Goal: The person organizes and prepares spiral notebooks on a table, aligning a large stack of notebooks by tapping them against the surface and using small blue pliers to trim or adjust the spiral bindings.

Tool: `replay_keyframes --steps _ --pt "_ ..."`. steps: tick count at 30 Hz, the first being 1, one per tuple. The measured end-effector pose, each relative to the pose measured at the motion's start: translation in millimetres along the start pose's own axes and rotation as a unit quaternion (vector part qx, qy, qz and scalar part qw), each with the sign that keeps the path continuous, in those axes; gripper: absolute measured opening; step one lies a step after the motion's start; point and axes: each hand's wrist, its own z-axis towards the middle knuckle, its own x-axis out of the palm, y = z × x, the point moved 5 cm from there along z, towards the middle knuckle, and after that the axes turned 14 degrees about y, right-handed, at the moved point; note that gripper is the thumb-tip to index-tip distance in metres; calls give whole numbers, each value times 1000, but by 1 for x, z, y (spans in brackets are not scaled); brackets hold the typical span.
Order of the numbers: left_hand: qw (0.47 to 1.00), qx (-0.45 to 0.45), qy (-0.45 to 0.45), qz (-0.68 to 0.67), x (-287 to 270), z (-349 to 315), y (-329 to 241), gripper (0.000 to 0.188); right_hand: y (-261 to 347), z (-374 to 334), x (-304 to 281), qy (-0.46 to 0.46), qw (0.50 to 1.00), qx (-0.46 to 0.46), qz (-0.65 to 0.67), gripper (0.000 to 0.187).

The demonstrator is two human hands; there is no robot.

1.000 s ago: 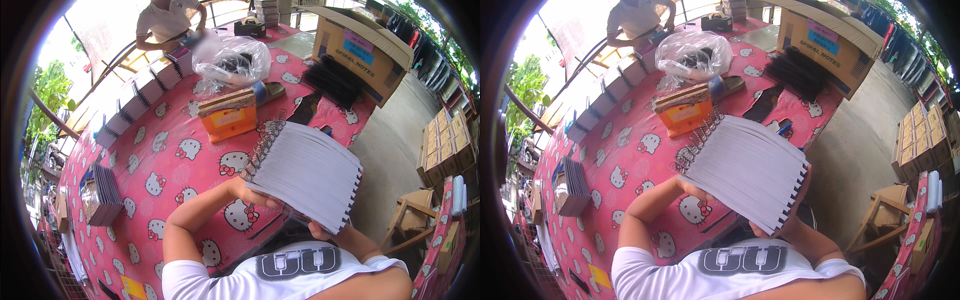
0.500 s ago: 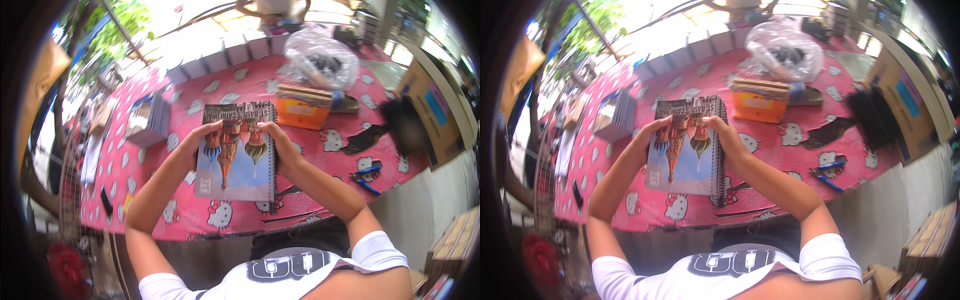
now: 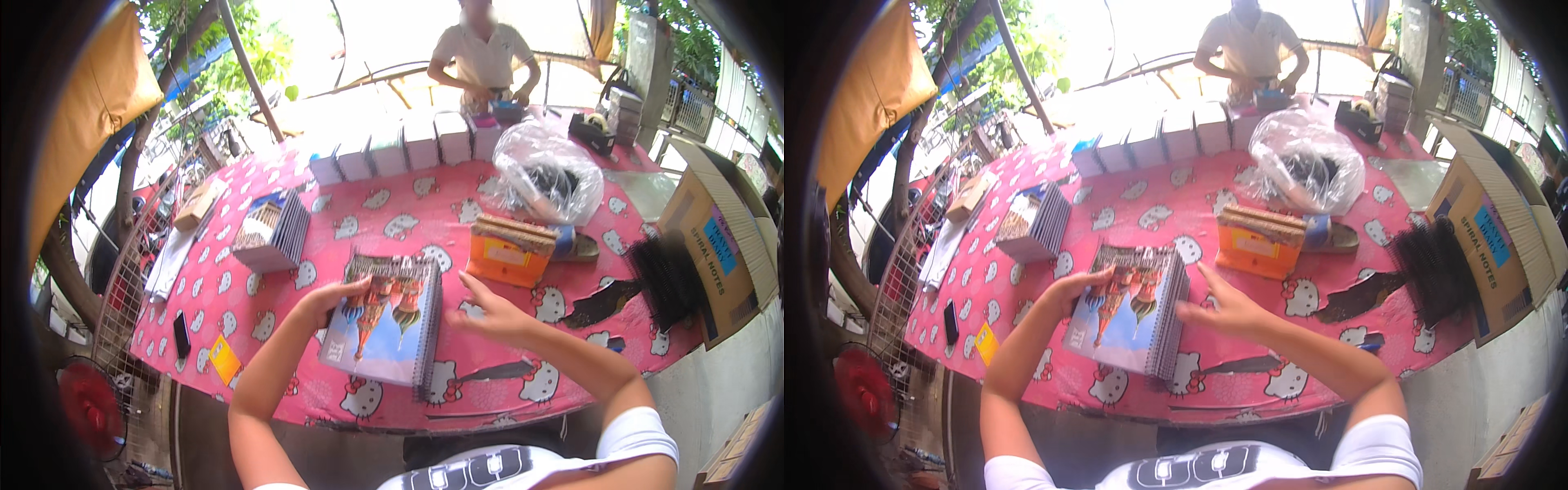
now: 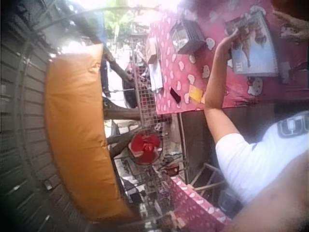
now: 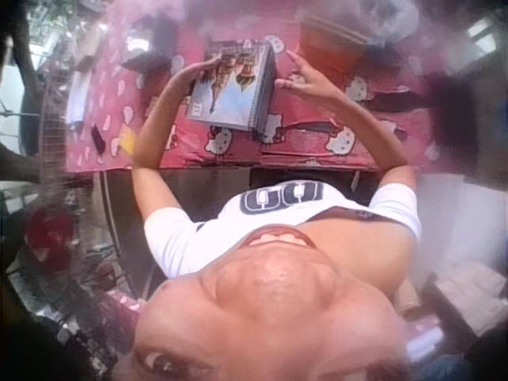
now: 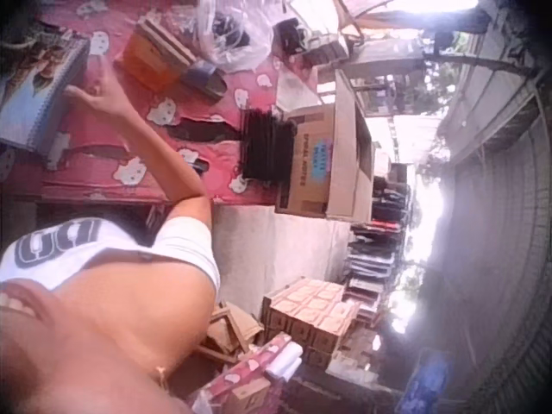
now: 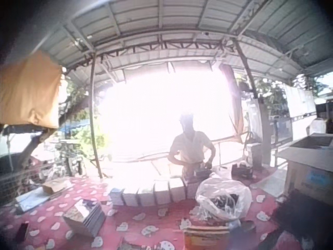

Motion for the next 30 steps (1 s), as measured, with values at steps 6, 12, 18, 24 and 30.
replay_keyframes --steps 6,12,18,24,30 --pt "994 84 -59 28 -51 -11 19 58 -50 -170 -44 -34 913 80 -399 84" --pt "878 383 -277 -74 -47 -88 35 67 -121 -225 -41 -149 823 171 -521 73" --pt "665 600 -417 152 72 -148 109 26 -106 -222 -40 -180 859 98 -469 44" --pt "710 517 -408 250 167 -86 136 40 -17 -113 42 -91 898 -155 -402 35" --pt "680 524 -437 269 171 -72 129 29 19 -62 66 -106 825 -265 -487 40"
